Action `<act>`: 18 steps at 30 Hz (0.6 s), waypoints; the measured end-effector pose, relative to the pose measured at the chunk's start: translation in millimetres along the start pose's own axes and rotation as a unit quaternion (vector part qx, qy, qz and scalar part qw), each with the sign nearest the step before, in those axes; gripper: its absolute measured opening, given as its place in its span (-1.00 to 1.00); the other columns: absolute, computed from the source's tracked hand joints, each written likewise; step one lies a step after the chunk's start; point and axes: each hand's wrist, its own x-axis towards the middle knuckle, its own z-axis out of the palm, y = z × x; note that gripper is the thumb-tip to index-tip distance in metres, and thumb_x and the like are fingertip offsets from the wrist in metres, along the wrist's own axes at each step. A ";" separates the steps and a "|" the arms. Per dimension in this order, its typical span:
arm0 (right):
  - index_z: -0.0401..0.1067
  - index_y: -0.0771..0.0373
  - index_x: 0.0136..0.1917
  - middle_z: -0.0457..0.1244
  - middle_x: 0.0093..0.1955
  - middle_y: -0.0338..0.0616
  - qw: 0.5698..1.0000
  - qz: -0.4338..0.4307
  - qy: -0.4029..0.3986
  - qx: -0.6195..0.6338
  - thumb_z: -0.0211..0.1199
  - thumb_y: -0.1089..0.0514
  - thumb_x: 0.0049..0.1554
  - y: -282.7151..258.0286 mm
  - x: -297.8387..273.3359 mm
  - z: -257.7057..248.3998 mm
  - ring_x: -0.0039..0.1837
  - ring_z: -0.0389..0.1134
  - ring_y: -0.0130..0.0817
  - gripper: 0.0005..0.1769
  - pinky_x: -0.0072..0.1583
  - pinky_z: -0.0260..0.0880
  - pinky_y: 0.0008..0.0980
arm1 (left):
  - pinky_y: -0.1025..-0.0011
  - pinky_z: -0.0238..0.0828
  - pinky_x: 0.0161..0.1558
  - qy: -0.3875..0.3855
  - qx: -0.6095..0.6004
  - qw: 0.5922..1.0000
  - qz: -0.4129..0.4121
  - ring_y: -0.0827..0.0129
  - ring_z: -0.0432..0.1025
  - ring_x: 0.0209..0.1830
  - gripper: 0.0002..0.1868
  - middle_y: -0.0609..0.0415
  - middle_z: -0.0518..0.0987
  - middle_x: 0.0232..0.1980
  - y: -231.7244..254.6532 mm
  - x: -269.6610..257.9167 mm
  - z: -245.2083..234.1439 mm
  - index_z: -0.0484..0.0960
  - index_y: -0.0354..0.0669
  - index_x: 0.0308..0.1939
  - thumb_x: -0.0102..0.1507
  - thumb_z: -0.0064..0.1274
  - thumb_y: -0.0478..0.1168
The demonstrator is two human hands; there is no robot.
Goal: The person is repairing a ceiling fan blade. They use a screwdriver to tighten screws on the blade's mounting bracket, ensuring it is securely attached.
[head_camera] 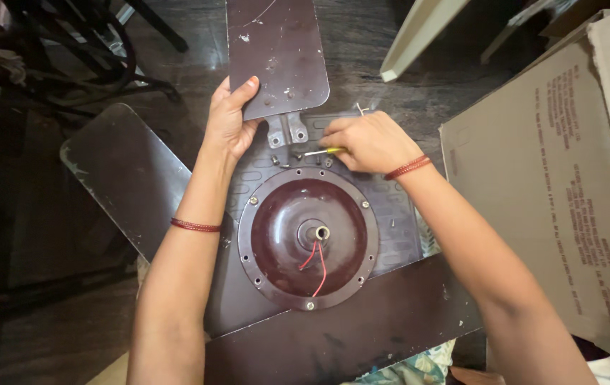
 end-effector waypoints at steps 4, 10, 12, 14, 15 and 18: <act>0.59 0.07 0.02 0.38 0.05 -0.29 0.999 -0.028 -0.037 0.026 0.31 0.17 -0.01 -4.2 18.2 3.7 -0.05 0.42 -0.10 -0.72 -0.10 0.40 -0.10 | 0.30 0.67 -0.10 0.004 0.012 1.000 0.007 0.33 0.60 -0.12 -0.71 -0.02 0.62 -0.02 0.3 -3.6 -2.5 0.52 -0.30 0.12 0.33 0.13 -0.36; 0.58 0.11 -0.10 0.32 -0.07 -0.16 0.996 -0.052 -0.062 0.042 0.32 0.15 0.02 -9.3 36.0 16.0 -0.06 0.39 -0.02 -0.86 -0.08 0.35 -0.03 | 0.27 0.65 0.00 -0.016 -0.003 1.000 0.011 0.30 0.59 -0.06 -0.69 -0.04 0.62 0.01 7.0 -6.4 -1.3 0.51 -0.33 0.13 0.32 0.15 -0.38; 0.57 0.12 -0.13 0.31 -0.09 -0.15 0.996 -0.060 -0.055 0.046 0.31 0.17 0.01 -8.3 36.6 20.1 -0.08 0.38 -0.01 -0.88 -0.09 0.35 -0.02 | 0.26 0.65 0.02 -0.021 0.002 1.000 0.015 0.29 0.59 -0.04 -0.69 -0.04 0.62 0.01 9.3 -7.8 -0.7 0.52 -0.33 0.12 0.31 0.16 -0.37; 0.55 0.16 -0.15 0.29 -0.14 -0.13 0.996 -0.056 -0.059 0.034 0.31 0.16 0.03 -6.5 35.4 22.8 -0.10 0.38 -0.01 -0.91 -0.10 0.34 -0.02 | 0.26 0.66 0.04 -0.025 0.009 0.999 0.019 0.29 0.59 -0.03 -0.67 -0.04 0.62 0.02 11.4 -9.2 0.5 0.52 -0.33 0.12 0.30 0.17 -0.37; 0.55 0.17 -0.17 0.30 -0.15 -0.14 0.996 -0.064 -0.050 0.035 0.32 0.16 0.03 -5.1 34.3 23.6 -0.11 0.38 -0.02 -0.91 -0.11 0.35 -0.03 | 0.26 0.66 0.03 -0.027 0.012 0.999 0.020 0.29 0.59 -0.04 -0.68 -0.04 0.62 0.01 12.3 -9.8 1.1 0.52 -0.33 0.12 0.30 0.17 -0.37; 0.53 0.19 -0.23 0.30 -0.18 -0.17 0.995 -0.082 -0.037 0.031 0.33 0.14 0.01 -1.6 30.1 25.7 -0.15 0.38 -0.04 -0.91 -0.14 0.35 -0.06 | 0.25 0.65 0.00 -0.031 0.017 0.999 0.022 0.29 0.59 -0.06 -0.68 -0.04 0.62 0.00 12.3 -11.9 2.1 0.51 -0.34 0.12 0.31 0.18 -0.36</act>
